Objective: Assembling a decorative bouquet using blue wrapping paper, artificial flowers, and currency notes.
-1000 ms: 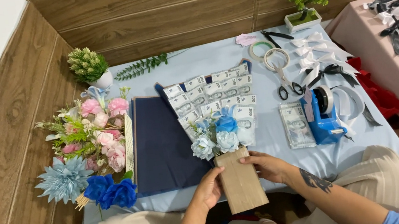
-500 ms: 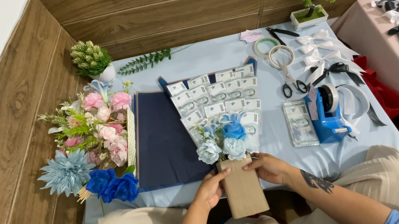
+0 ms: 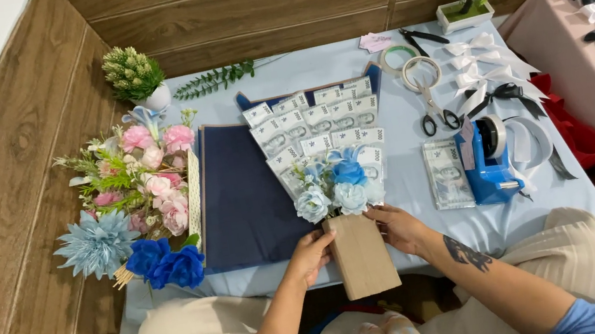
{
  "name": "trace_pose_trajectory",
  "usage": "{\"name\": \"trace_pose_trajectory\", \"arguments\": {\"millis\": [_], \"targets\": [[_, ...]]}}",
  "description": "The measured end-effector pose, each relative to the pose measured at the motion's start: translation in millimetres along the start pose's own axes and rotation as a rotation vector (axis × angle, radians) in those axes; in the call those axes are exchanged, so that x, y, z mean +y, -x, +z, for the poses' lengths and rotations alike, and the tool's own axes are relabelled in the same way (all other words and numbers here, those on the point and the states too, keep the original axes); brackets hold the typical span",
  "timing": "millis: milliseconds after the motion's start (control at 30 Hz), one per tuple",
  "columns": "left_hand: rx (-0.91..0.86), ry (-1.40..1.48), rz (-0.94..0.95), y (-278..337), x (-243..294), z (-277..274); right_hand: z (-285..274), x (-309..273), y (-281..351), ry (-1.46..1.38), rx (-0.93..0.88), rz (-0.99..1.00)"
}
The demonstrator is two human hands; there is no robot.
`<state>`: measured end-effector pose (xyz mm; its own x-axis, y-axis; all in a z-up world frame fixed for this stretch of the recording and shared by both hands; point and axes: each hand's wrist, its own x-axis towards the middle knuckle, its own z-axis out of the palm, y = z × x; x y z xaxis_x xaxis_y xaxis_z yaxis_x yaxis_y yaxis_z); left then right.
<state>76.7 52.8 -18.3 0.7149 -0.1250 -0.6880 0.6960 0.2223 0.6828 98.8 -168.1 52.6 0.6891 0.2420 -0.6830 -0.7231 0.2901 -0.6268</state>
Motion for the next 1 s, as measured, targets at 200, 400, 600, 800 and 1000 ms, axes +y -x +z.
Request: {"name": "trace_pose_trajectory", "arguments": {"millis": [200, 400, 600, 800, 1000], "targets": [[0.075, -0.131, 0.052, 43, 25, 17, -15, 16, -17, -0.015, 0.057, -0.018], [0.150, -0.301, 0.116, 37, 21, 13, -5, 17, -11, -0.048, 0.075, -0.056], [0.174, -0.259, 0.176, 23, 12, 5, -10, 27, -19, -0.105, 0.113, -0.078], [0.186, -0.226, 0.160, 29, 22, 1, -12, 35, -29, -0.154, 0.127, -0.067], [0.119, -0.261, 0.087, 47, 38, 6, 13, 14, 6, -0.184, 0.140, -0.063]]}}
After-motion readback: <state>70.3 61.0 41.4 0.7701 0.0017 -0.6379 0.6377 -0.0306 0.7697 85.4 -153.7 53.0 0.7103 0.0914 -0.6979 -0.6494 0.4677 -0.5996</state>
